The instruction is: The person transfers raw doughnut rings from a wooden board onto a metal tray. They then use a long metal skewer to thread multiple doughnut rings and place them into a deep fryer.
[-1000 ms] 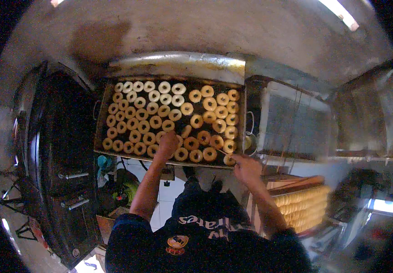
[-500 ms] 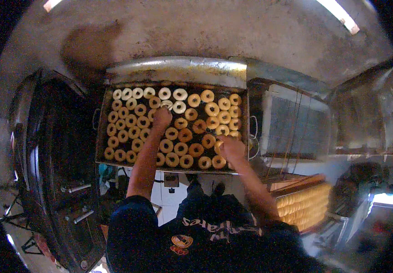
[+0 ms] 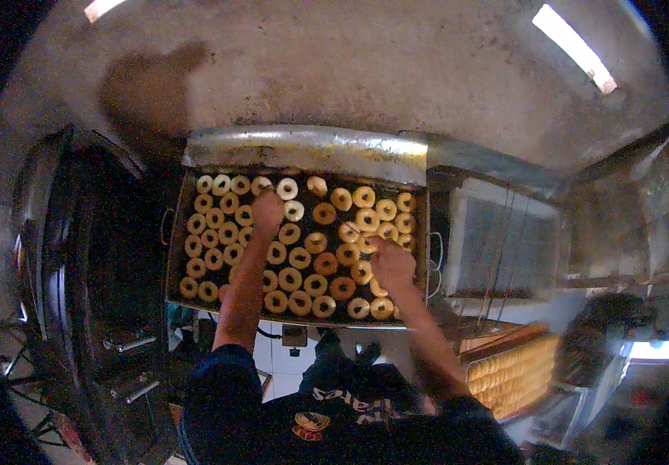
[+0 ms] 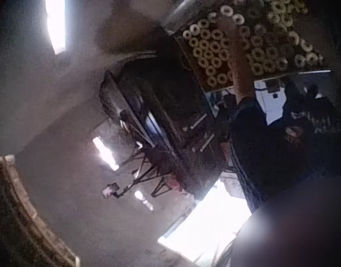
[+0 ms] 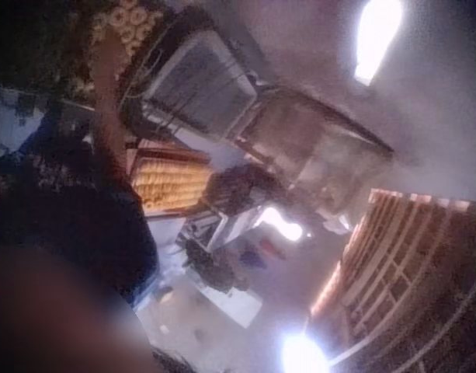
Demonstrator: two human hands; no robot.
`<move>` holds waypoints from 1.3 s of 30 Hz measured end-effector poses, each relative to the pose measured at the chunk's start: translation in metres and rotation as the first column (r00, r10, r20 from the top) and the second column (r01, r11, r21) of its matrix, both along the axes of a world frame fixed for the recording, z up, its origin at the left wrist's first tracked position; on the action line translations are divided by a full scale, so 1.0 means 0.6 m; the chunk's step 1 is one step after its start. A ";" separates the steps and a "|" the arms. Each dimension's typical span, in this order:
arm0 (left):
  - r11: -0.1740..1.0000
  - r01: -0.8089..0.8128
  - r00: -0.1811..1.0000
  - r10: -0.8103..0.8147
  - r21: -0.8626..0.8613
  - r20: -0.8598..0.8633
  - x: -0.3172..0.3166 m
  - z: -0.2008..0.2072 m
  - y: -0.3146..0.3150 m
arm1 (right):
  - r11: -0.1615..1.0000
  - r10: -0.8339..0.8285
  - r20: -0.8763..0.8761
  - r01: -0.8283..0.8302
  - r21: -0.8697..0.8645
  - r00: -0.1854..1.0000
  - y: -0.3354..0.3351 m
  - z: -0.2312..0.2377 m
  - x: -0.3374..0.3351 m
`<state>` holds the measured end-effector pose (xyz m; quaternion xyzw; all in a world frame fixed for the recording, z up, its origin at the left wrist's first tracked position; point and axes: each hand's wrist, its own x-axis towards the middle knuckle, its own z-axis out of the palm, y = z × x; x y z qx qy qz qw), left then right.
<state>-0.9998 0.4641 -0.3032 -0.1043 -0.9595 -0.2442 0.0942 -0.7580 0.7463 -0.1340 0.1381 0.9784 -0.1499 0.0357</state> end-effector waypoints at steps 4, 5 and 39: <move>0.959 0.103 0.907 0.019 -0.265 0.421 -0.032 0.020 -0.054 | 0.994 0.107 -0.016 -0.107 -0.011 0.994 -0.045 -0.023 -0.067; 0.944 0.107 0.949 -0.003 -0.313 0.316 -0.030 0.018 -0.075 | 0.995 0.096 0.022 -0.096 -0.008 0.995 -0.057 0.005 -0.065; 0.968 0.194 0.924 -0.127 -0.157 0.361 0.493 0.050 -0.036 | 0.933 0.360 0.060 -0.360 -0.010 0.931 0.116 0.032 0.339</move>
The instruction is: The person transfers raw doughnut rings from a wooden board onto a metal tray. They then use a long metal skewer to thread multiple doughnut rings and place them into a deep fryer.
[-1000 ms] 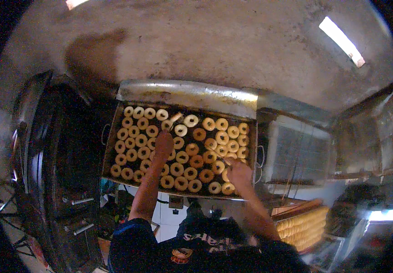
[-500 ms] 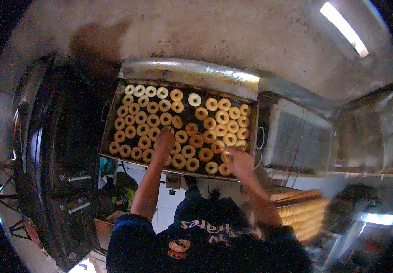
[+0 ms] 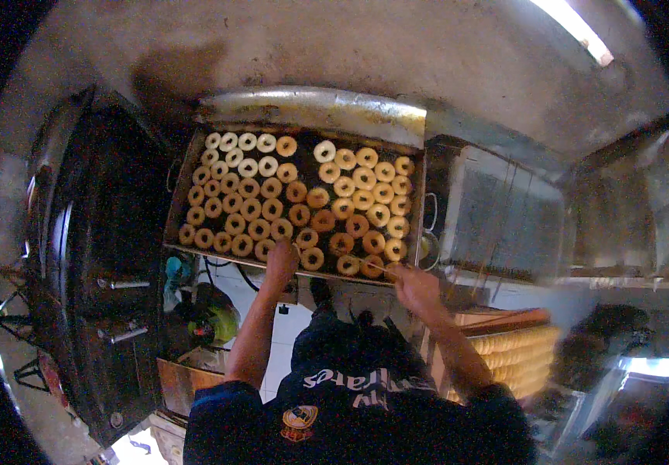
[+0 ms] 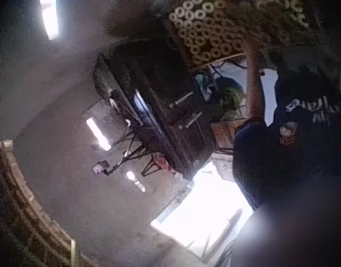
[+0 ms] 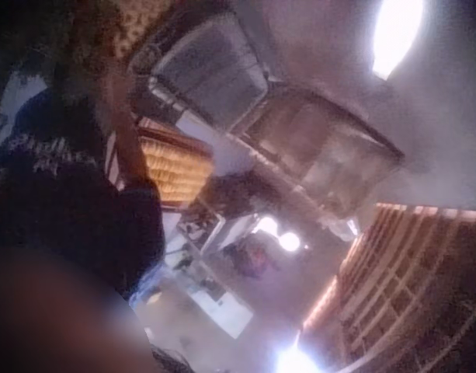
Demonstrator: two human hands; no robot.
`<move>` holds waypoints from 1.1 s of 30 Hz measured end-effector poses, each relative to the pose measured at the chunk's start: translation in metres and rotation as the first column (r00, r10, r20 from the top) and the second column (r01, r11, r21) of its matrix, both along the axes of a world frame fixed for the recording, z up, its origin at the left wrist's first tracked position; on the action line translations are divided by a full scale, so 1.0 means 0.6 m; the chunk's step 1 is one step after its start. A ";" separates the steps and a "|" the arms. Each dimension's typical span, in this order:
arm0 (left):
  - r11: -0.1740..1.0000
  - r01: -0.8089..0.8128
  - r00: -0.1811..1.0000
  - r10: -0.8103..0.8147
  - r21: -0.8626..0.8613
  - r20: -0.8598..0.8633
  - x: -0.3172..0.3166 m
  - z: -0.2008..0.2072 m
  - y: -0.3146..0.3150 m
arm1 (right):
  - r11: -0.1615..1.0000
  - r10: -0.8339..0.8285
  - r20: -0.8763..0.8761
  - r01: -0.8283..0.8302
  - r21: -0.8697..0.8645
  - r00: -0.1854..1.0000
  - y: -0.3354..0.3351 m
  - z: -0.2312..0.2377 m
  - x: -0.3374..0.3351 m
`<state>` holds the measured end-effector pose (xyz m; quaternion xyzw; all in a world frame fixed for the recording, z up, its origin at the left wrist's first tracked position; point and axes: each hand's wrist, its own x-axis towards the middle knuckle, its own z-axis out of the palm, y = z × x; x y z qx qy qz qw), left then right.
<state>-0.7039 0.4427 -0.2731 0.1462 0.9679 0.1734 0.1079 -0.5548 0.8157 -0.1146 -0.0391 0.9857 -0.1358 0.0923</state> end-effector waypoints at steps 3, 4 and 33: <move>0.999 0.011 0.994 -0.006 0.049 -0.106 0.041 0.011 -0.007 | 0.991 -0.129 0.156 0.122 0.055 0.979 -0.033 0.093 -0.011; 0.997 0.035 0.990 -0.025 0.070 -0.140 0.051 0.027 -0.005 | 0.993 -0.117 0.183 0.114 0.027 0.976 -0.018 0.084 0.001; 0.999 0.028 0.975 -0.019 0.038 -0.222 -0.298 0.050 0.078 | 0.857 -0.512 0.131 0.515 0.012 0.849 -0.043 -0.046 -0.131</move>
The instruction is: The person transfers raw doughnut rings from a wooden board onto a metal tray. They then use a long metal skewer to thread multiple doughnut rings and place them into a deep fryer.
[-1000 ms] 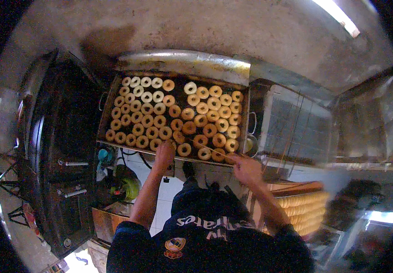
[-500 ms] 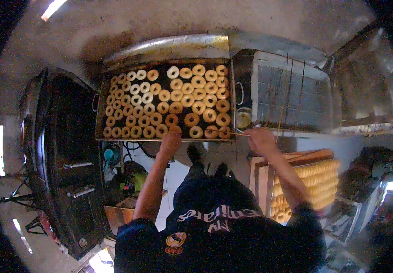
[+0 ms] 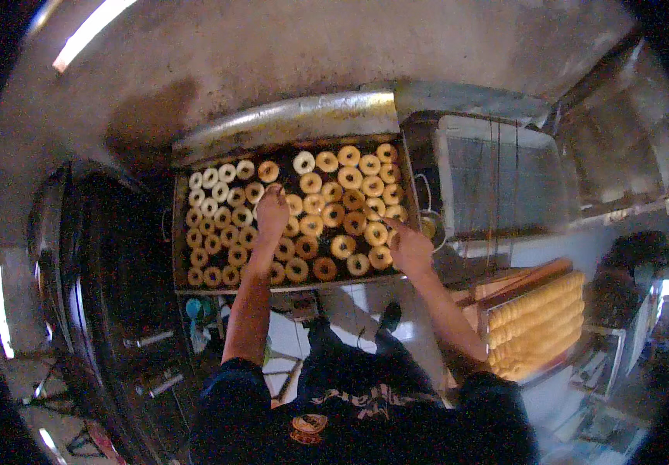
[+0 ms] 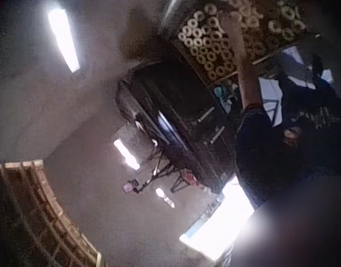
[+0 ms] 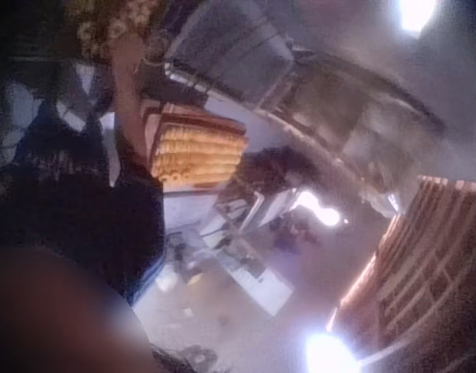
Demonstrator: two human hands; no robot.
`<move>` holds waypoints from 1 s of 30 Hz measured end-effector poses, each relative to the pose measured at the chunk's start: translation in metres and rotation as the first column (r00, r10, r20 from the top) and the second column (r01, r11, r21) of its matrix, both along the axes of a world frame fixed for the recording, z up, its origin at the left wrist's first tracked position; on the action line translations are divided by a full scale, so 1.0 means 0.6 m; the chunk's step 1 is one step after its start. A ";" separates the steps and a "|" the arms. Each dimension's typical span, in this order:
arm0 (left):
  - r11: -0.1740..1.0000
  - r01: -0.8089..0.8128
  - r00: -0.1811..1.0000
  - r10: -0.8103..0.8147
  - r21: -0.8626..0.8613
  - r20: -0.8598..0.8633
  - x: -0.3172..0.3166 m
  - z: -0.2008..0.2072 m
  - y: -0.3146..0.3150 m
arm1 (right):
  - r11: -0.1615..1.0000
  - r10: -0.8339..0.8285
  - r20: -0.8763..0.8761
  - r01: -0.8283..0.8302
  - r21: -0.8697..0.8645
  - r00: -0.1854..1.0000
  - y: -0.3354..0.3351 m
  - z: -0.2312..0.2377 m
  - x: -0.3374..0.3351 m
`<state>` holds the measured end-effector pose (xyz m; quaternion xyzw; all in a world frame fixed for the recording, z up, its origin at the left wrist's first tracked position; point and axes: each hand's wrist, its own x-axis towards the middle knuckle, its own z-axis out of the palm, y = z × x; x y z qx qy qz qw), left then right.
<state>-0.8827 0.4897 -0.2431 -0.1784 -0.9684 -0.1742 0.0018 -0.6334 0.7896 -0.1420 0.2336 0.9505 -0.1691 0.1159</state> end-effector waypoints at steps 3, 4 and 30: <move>0.998 -0.057 0.998 0.057 -0.034 -0.014 -0.165 -0.074 0.001 | 0.998 0.065 -0.111 -0.062 0.030 0.992 -0.068 -0.036 -0.130; 0.996 -0.056 0.998 0.057 -0.065 0.011 -0.200 -0.105 -0.011 | 0.996 0.085 -0.146 -0.080 0.040 0.986 -0.087 -0.044 -0.150; 0.950 0.306 0.873 -0.305 0.057 0.381 0.339 0.006 -0.001 | 0.908 0.294 0.120 -0.316 0.276 0.948 -0.003 0.196 0.241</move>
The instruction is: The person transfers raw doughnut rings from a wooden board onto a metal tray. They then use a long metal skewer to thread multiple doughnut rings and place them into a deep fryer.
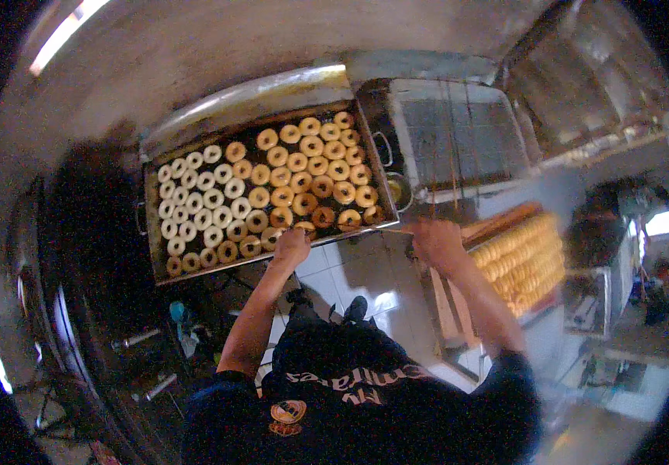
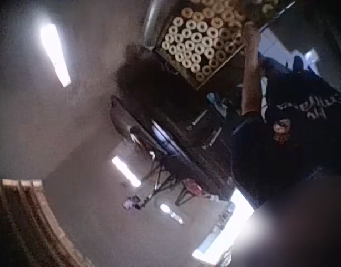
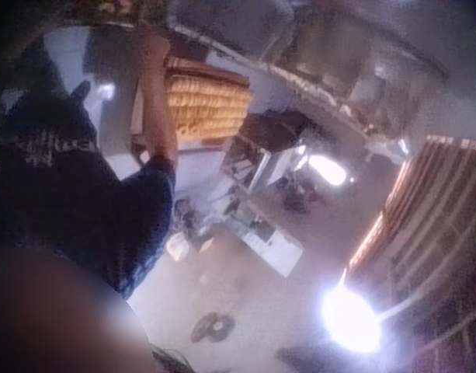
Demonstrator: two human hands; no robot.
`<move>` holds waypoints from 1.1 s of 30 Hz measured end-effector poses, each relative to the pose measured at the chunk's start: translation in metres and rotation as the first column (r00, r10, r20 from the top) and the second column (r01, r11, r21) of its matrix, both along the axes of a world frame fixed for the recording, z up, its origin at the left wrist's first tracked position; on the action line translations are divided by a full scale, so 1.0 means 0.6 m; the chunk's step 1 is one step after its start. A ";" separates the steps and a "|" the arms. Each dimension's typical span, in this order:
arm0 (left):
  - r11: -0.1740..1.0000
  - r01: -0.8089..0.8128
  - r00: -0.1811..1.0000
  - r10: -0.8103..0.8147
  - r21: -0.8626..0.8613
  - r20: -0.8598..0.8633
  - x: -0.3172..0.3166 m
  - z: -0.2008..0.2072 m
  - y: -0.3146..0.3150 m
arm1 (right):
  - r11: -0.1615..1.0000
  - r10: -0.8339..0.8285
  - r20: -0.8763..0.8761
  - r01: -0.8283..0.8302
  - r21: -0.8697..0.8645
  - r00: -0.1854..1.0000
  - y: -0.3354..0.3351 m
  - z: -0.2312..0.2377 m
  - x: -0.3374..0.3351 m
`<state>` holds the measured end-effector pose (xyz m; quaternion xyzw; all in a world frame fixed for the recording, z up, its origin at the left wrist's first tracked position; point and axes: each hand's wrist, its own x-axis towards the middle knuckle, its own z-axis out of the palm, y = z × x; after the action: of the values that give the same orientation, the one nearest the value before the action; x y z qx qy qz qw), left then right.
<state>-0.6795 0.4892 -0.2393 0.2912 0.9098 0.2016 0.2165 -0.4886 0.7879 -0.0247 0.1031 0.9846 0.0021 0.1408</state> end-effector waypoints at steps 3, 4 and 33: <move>0.999 -0.050 0.998 0.050 -0.011 -0.048 0.022 0.032 -0.063 | 0.995 -0.045 -0.072 0.039 -0.088 0.996 -0.027 -0.001 -0.004; 0.996 -0.075 0.989 0.081 0.053 -0.123 0.033 0.051 -0.082 | 0.978 -0.125 -0.152 0.097 -0.182 0.980 -0.037 -0.036 0.001; 0.938 -0.330 0.906 0.346 0.106 -0.244 -0.386 -0.035 -0.265 | 0.965 -0.182 -0.290 0.113 -0.239 0.939 -0.296 -0.079 -0.348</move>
<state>-0.9109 0.3302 -0.2601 0.1597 0.9601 0.2244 0.0484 -0.6974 0.6104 -0.0721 0.1600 0.9781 -0.1329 -0.0050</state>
